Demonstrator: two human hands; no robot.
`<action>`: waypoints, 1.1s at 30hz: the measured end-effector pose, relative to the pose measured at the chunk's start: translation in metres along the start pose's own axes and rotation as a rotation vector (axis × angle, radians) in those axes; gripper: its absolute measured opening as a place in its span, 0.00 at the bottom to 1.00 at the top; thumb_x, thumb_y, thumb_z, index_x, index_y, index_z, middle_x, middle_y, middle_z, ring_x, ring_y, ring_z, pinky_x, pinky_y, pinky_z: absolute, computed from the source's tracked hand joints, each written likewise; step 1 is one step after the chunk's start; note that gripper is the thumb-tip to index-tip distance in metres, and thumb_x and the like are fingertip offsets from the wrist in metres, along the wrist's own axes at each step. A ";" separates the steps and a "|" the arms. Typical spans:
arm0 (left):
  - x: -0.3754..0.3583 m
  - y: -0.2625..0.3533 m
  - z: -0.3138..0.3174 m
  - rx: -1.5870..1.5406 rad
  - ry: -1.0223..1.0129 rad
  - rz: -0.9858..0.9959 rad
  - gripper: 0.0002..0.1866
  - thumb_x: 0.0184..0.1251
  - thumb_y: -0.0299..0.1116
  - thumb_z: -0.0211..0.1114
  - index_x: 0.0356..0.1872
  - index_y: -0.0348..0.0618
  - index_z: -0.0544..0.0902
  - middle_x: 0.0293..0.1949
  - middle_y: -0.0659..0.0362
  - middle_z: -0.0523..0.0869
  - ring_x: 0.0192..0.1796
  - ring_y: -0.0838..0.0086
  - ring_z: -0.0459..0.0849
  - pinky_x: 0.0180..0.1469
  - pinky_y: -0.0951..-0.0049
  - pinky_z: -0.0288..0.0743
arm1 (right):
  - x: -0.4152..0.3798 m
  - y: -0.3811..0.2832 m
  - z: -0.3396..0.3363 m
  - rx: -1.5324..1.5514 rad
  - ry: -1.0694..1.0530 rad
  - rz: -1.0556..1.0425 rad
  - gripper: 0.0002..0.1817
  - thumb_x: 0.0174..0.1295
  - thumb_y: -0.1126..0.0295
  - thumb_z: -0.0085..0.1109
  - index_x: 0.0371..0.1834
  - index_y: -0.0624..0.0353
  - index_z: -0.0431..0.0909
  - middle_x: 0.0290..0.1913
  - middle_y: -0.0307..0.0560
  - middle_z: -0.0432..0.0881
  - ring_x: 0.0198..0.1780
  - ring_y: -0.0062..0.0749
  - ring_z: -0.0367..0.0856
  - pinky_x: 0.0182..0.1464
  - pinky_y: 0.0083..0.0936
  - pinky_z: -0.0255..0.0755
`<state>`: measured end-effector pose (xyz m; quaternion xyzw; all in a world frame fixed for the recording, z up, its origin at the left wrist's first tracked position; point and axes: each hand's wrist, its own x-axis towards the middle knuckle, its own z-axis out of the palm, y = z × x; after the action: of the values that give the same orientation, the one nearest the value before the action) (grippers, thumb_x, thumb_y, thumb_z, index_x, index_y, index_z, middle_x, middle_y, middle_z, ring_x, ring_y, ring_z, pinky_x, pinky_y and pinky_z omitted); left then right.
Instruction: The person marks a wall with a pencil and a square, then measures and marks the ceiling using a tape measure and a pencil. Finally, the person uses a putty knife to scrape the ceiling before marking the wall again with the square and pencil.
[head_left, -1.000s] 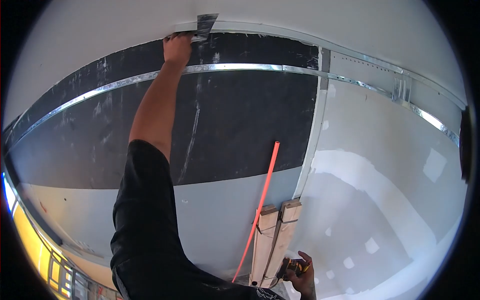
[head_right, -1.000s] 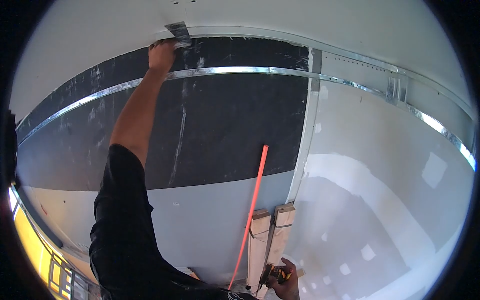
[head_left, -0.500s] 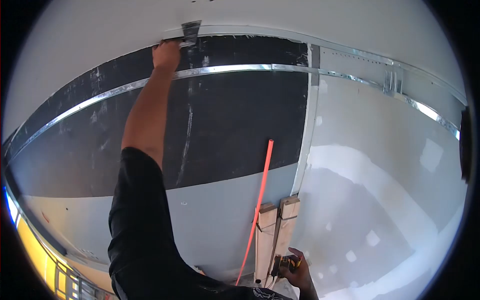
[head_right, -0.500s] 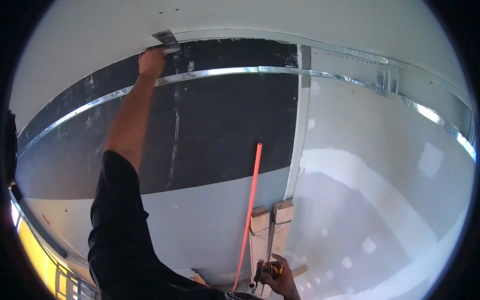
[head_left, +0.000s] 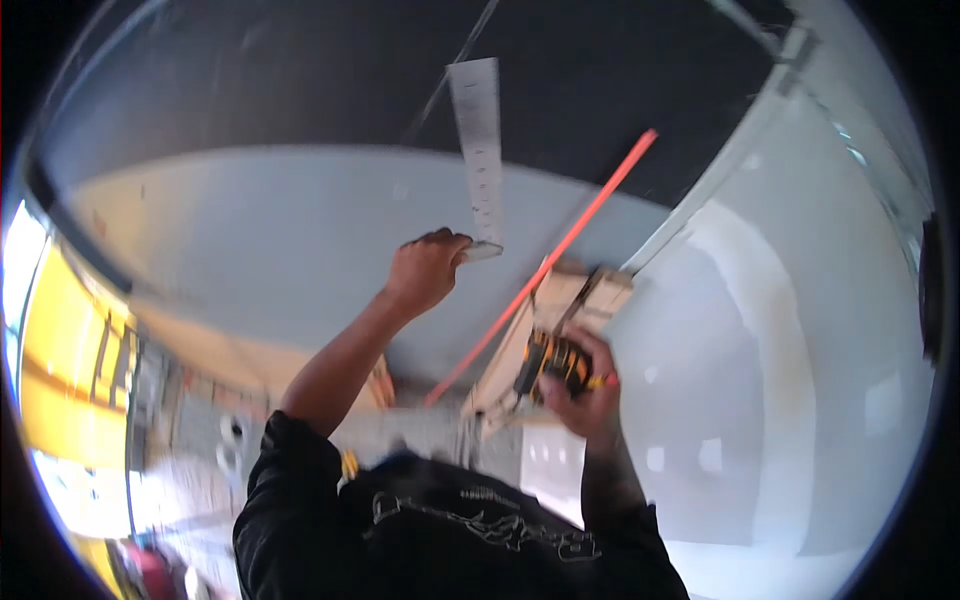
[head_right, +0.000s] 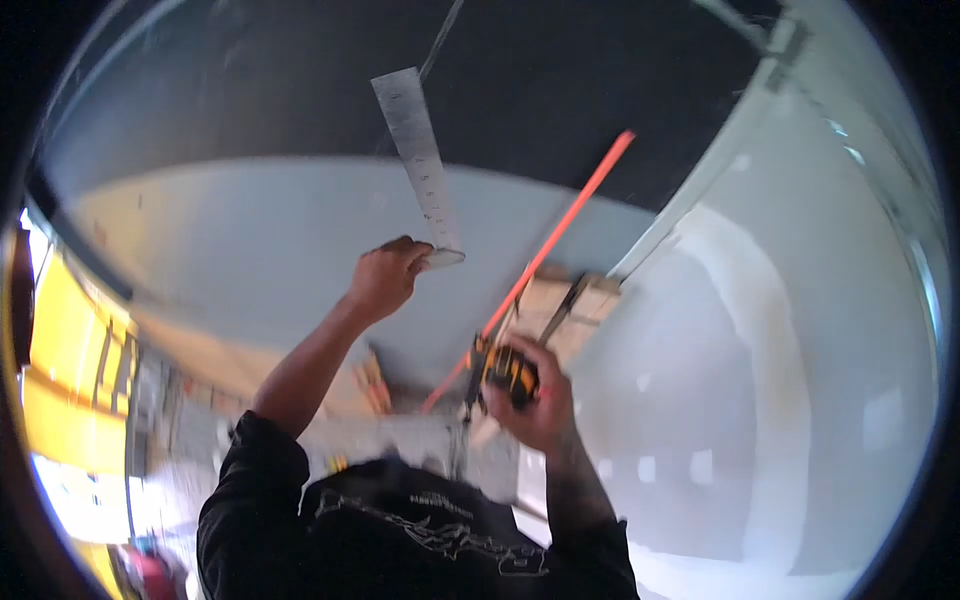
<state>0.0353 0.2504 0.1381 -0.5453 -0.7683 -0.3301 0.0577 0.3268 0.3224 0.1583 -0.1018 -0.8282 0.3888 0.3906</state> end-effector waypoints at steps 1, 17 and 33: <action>-0.044 -0.013 0.022 -0.074 -0.077 -0.108 0.12 0.68 0.29 0.64 0.51 0.47 0.85 0.44 0.52 0.86 0.48 0.54 0.86 0.49 0.57 0.80 | 0.009 -0.004 0.009 0.062 -0.054 0.011 0.34 0.59 0.67 0.73 0.67 0.68 0.69 0.54 0.56 0.83 0.50 0.35 0.86 0.55 0.29 0.79; -0.557 -0.069 0.143 -0.647 -0.258 -1.444 0.18 0.65 0.33 0.65 0.54 0.36 0.85 0.45 0.43 0.90 0.51 0.54 0.89 0.53 0.61 0.80 | -0.087 0.041 0.283 0.355 -1.365 0.329 0.30 0.61 0.61 0.69 0.66 0.56 0.72 0.53 0.58 0.85 0.55 0.50 0.86 0.58 0.37 0.78; -0.887 -0.350 0.395 0.001 -0.281 -1.878 0.26 0.63 0.49 0.71 0.61 0.55 0.82 0.56 0.53 0.84 0.62 0.56 0.81 0.72 0.36 0.57 | -0.328 0.219 0.488 0.064 -1.397 0.817 0.30 0.62 0.64 0.70 0.66 0.61 0.73 0.52 0.55 0.84 0.53 0.38 0.86 0.55 0.30 0.80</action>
<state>0.1888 -0.2992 -0.7217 0.2607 -0.8929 -0.1724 -0.3241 0.1640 0.0407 -0.3777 -0.1187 -0.7668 0.4981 -0.3872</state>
